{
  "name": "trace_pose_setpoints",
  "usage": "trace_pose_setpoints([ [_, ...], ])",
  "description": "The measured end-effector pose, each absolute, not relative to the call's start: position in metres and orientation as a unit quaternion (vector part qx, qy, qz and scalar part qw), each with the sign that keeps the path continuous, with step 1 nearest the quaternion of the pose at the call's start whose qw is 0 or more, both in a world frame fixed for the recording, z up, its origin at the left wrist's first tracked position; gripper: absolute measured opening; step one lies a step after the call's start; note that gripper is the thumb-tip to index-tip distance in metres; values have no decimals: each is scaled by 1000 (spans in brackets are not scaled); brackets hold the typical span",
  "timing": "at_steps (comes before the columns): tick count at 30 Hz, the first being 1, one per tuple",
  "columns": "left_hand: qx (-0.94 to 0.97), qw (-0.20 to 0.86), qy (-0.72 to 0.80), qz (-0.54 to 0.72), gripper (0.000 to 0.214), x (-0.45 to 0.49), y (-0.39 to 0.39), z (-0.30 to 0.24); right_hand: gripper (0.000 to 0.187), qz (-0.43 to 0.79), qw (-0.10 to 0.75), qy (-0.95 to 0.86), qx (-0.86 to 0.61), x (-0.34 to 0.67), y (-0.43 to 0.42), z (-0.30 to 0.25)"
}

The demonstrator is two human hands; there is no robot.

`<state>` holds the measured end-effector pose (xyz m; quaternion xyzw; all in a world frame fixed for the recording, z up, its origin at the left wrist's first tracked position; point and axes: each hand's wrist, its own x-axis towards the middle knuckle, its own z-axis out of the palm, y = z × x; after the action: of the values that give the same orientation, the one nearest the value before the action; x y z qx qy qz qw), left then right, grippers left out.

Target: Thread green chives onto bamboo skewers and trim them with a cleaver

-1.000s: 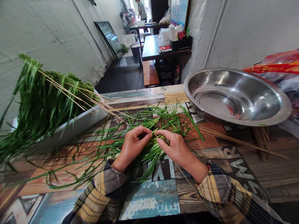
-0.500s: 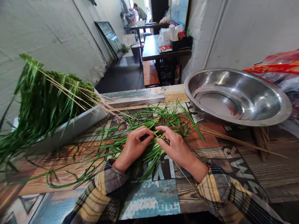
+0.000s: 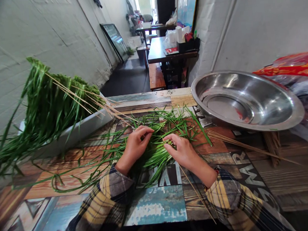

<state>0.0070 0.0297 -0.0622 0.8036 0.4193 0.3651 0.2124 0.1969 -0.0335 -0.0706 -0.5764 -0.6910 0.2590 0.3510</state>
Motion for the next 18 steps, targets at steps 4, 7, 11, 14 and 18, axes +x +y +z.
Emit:
trace_pose_setpoints([
  [4,853,129,421,282,16,7,30,-68,20,260,353,-689,-577,196,-34,-70],
  [7,870,86,424,236,14,9,26,-67,20,259,351,-690,-577,196,-33,-70],
  [11,858,76,441,253,12,13,22,-61,20,254,348,-694,-577,196,-33,-71],
  [14,835,117,426,328,12,16,21,-57,20,255,352,-692,-576,196,-34,-71],
  [18,787,246,410,389,15,19,20,-58,19,248,364,-690,-574,196,-34,-70],
])
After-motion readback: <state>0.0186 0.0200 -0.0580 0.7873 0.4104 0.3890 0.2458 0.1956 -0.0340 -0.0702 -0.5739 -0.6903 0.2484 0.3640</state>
